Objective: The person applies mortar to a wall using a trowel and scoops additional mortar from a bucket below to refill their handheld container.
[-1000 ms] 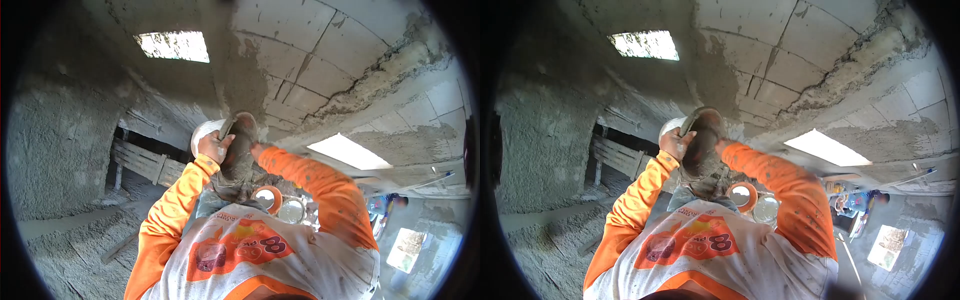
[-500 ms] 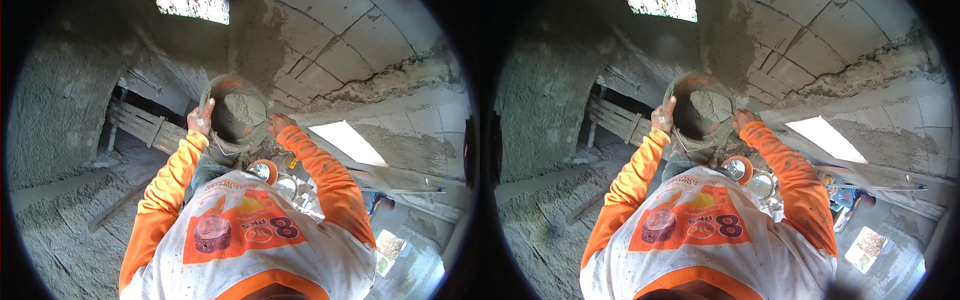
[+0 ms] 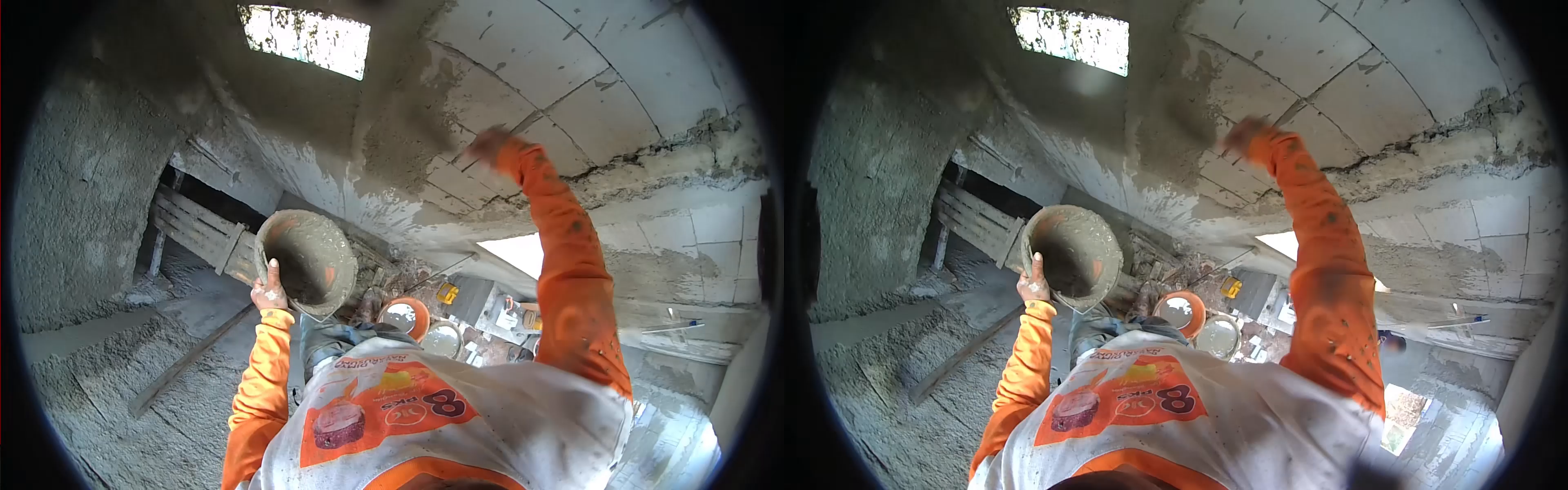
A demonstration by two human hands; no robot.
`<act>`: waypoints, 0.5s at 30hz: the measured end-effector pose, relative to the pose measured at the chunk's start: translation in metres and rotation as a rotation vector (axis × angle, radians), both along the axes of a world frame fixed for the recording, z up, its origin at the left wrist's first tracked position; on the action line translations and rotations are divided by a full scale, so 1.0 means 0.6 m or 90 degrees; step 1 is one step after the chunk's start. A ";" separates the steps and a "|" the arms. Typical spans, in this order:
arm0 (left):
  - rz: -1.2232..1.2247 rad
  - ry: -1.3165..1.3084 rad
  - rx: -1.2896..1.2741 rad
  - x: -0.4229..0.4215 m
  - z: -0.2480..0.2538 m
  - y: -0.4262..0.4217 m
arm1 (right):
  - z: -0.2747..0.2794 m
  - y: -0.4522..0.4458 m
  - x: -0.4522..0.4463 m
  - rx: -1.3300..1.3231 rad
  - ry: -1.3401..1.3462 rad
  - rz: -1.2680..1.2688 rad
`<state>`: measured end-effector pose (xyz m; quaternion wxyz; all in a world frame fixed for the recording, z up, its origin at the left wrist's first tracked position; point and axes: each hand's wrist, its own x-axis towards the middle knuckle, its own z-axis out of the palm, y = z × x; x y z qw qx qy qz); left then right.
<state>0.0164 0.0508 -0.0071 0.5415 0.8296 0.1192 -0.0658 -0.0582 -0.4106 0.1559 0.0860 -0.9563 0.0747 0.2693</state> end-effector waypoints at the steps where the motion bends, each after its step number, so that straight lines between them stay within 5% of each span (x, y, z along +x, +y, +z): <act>1: -0.045 -0.056 0.078 0.003 -0.015 0.022 | 0.030 -0.019 0.008 0.173 -0.234 -0.537; 3: 0.040 0.013 -0.049 -0.002 0.001 0.017 | 0.062 -0.019 -0.034 0.551 -0.918 -0.588; 7: 0.055 -0.002 -0.057 -0.002 0.020 0.019 | 0.106 0.062 -0.089 0.302 -1.027 -0.620; 9: 0.036 -0.012 0.002 0.011 -0.010 0.029 | 0.035 0.074 -0.121 0.478 -0.799 -0.748; 11: -0.032 -0.050 0.117 0.024 -0.063 0.062 | -0.042 0.115 -0.151 0.446 -0.566 -0.842; 15: 0.095 0.025 -0.047 0.035 0.009 0.020 | -0.300 0.157 -0.247 0.393 -0.159 -0.798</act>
